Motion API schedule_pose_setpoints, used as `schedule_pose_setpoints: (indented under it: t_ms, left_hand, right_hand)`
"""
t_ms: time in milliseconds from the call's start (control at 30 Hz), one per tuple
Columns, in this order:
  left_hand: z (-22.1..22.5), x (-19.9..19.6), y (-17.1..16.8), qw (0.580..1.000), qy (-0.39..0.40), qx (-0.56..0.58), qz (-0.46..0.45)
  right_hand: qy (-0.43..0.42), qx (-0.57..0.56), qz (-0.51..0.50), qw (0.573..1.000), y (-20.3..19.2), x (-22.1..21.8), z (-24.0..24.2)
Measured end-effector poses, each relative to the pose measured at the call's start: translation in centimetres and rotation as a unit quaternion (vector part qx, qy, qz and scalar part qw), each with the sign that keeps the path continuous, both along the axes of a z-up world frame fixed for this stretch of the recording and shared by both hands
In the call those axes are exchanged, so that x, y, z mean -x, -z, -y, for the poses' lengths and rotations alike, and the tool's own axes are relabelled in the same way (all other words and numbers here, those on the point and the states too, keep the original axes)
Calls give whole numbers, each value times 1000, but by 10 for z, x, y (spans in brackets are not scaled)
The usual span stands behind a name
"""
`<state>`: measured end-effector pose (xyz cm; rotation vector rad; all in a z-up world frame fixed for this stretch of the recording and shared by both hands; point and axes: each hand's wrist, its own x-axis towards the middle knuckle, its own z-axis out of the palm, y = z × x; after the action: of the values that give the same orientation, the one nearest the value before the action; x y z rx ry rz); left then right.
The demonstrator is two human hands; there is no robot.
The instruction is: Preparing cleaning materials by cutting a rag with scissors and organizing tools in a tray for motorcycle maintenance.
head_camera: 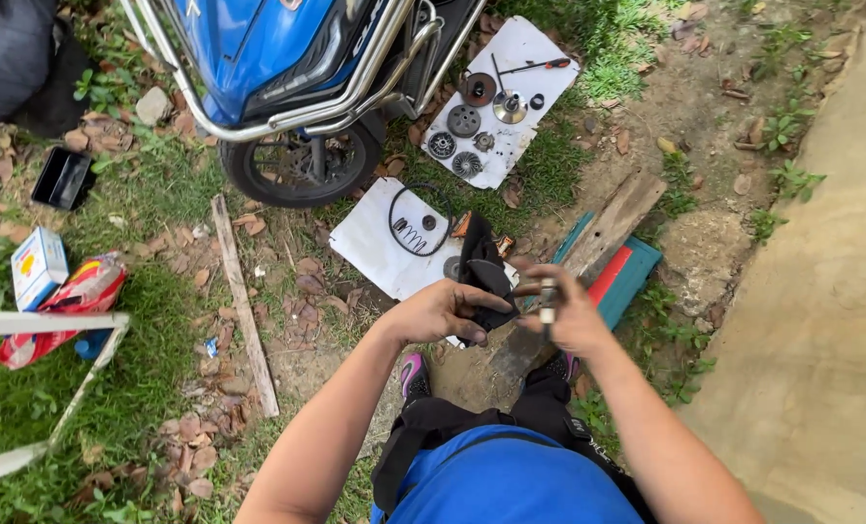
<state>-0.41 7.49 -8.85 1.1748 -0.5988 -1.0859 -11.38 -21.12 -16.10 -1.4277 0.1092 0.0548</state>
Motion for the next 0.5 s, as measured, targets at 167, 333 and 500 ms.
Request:
schedule_pose_setpoints:
  t_ms: [167, 333, 500]
  left_hand:
    - [-35, 14, 38, 994, -40, -86, -55]
    - [-106, 54, 127, 961, -168, -181, -125]
    - [-136, 95, 221, 842, -244, -480, -36]
  right_hand:
    - [-46, 267, 6, 963, 51, -32, -32]
    - [111, 74, -126, 983, 22, -59, 29]
    - [209, -101, -167, 958, -9, -94, 69]
